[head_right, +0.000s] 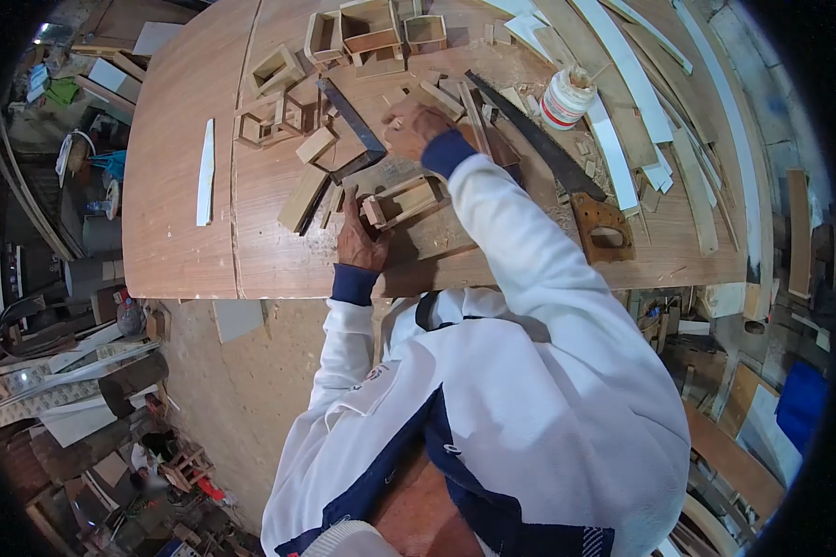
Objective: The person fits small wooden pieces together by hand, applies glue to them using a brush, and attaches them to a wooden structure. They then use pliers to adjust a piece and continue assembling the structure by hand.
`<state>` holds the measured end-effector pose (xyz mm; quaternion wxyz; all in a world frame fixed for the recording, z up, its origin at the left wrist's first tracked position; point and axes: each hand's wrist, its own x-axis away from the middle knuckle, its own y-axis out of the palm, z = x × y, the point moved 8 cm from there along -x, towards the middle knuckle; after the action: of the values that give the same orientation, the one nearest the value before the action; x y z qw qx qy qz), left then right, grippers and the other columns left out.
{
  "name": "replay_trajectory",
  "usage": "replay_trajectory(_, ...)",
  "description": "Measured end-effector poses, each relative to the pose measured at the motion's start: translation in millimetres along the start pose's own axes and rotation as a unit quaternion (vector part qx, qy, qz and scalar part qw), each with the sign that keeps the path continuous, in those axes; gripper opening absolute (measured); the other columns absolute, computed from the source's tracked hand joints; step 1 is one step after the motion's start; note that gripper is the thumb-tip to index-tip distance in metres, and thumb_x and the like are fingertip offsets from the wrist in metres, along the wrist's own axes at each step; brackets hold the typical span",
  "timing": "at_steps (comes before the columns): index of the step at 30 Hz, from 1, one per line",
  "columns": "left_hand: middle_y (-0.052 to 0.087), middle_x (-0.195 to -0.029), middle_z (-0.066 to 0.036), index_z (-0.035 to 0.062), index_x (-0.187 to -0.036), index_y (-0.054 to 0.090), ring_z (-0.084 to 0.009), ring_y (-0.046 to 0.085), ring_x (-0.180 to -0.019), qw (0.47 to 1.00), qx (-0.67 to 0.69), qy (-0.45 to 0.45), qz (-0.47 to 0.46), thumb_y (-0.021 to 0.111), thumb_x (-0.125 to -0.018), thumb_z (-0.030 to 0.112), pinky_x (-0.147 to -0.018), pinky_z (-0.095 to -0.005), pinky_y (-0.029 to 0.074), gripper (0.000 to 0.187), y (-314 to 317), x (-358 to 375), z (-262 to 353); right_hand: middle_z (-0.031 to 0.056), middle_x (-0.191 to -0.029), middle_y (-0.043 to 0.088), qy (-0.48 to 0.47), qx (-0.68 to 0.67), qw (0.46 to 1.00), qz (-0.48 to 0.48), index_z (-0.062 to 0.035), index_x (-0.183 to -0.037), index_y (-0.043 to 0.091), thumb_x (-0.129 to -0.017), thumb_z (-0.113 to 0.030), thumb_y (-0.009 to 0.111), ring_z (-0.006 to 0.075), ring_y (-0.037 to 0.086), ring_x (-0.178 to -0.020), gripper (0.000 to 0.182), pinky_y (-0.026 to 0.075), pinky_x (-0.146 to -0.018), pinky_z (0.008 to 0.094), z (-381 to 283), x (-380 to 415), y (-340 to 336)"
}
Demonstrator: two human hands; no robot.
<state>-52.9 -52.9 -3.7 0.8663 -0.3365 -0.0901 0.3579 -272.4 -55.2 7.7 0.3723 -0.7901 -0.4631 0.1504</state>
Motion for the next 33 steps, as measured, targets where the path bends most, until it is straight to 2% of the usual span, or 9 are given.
replay_trajectory(2,0.052,-0.123,-0.025,0.0021,-0.143,0.016,-0.0386,0.058,-0.106,1.0,0.002,0.001,-0.002,0.072,-0.07,0.004,-0.087,-0.0392,0.05,0.092,1,-1,0,0.0154,-0.099,0.068,-0.032,-0.127,0.991,-0.034,-0.0111,-0.097,0.068,-0.076,-0.029,0.061,0.0289,0.066,-0.089,0.028,0.051,-0.078,0.0337,5,21,-8)
replay_trajectory(4,0.053,-0.123,-0.023,0.0025,-0.143,0.017,-0.0377,0.058,-0.105,1.0,0.024,-0.011,0.0,0.072,-0.07,0.003,-0.086,-0.0386,0.051,0.092,3,-1,-6,0.0165,-0.091,0.069,-0.045,-0.148,0.988,0.01,-0.0063,-0.09,0.069,-0.075,-0.029,0.062,0.0285,0.067,-0.083,0.028,0.052,-0.074,0.0337,18,46,-15)
replay_trajectory(6,0.053,-0.123,-0.023,0.0024,-0.143,0.017,-0.0371,0.059,-0.105,1.0,0.005,0.008,0.01,0.072,-0.069,0.003,-0.086,-0.0384,0.051,0.092,3,-1,-6,0.0166,-0.084,0.068,-0.009,-0.163,0.985,0.053,-0.003,-0.089,0.068,-0.075,-0.028,0.064,0.0282,0.067,-0.079,0.029,0.052,-0.073,0.0345,31,68,-23)
replay_trajectory(7,0.053,-0.123,-0.022,0.0023,-0.142,0.018,-0.0366,0.059,-0.105,0.999,-0.013,0.026,0.021,0.072,-0.069,0.002,-0.085,-0.0382,0.052,0.091,2,-1,-3,0.0159,-0.083,0.068,0.019,-0.192,0.981,0.034,-0.0018,-0.086,0.068,-0.074,-0.028,0.066,0.028,0.067,-0.08,0.028,0.052,-0.074,0.0346,31,77,-26)
replay_trajectory(11,0.053,-0.123,-0.022,0.0019,-0.141,0.018,-0.0359,0.06,-0.104,1.0,-0.016,0.0,0.007,0.072,-0.07,0.003,-0.085,-0.0379,0.052,0.089,4,-1,-5,0.016,-0.086,0.069,0.024,-0.158,0.987,0.006,-0.0018,-0.087,0.069,-0.075,-0.029,0.066,0.0281,0.067,-0.081,0.029,0.053,-0.074,0.0345,43,85,-16)
replay_trajectory(13,0.048,-0.128,-0.03,0.0004,-0.142,0.019,-0.0414,0.055,-0.111,1.0,0.005,0.004,0.007,0.072,-0.069,0.005,-0.086,-0.0403,0.051,0.09,5,-1,-7,0.0168,-0.087,0.069,0.046,-0.132,0.99,-0.015,-0.0029,-0.091,0.07,-0.076,-0.029,0.065,0.029,0.067,-0.082,0.03,0.053,-0.075,0.0351,44,87,-12)
replay_trajectory(17,0.046,-0.13,-0.03,-0.0003,-0.141,0.019,-0.0421,0.054,-0.111,1.0,0.004,0.02,0.017,0.072,-0.07,0.005,-0.087,-0.0408,0.051,0.09,5,-2,-6,0.0174,-0.086,0.069,0.044,-0.109,0.993,-0.01,-0.004,-0.095,0.07,-0.076,-0.029,0.065,0.0299,0.067,-0.081,0.031,0.052,-0.075,0.0356,45,86,-10)
replay_trajectory(19,0.045,-0.131,-0.03,-0.0011,-0.141,0.018,-0.043,0.053,-0.112,1.0,0.012,-0.014,-0.002,0.072,-0.069,0.004,-0.087,-0.0413,0.05,0.089,6,-1,-9,0.0176,-0.086,0.069,0.064,-0.12,0.99,-0.024,-0.0037,-0.094,0.071,-0.076,-0.029,0.064,0.0305,0.067,-0.082,0.031,0.052,-0.076,0.0359,47,86,-8)
replay_trajectory(33,0.047,-0.129,-0.03,0.0003,-0.139,0.022,-0.0431,0.055,-0.109,1.0,0.0,-0.011,0.003,0.07,-0.07,0.004,-0.086,-0.0418,0.05,0.084,1,-2,1,0.0157,-0.083,0.069,0.04,-0.173,0.984,-0.002,-0.0012,-0.09,0.069,-0.077,-0.029,0.063,0.0279,0.067,-0.075,0.031,0.052,-0.071,0.0352,45,91,-8)
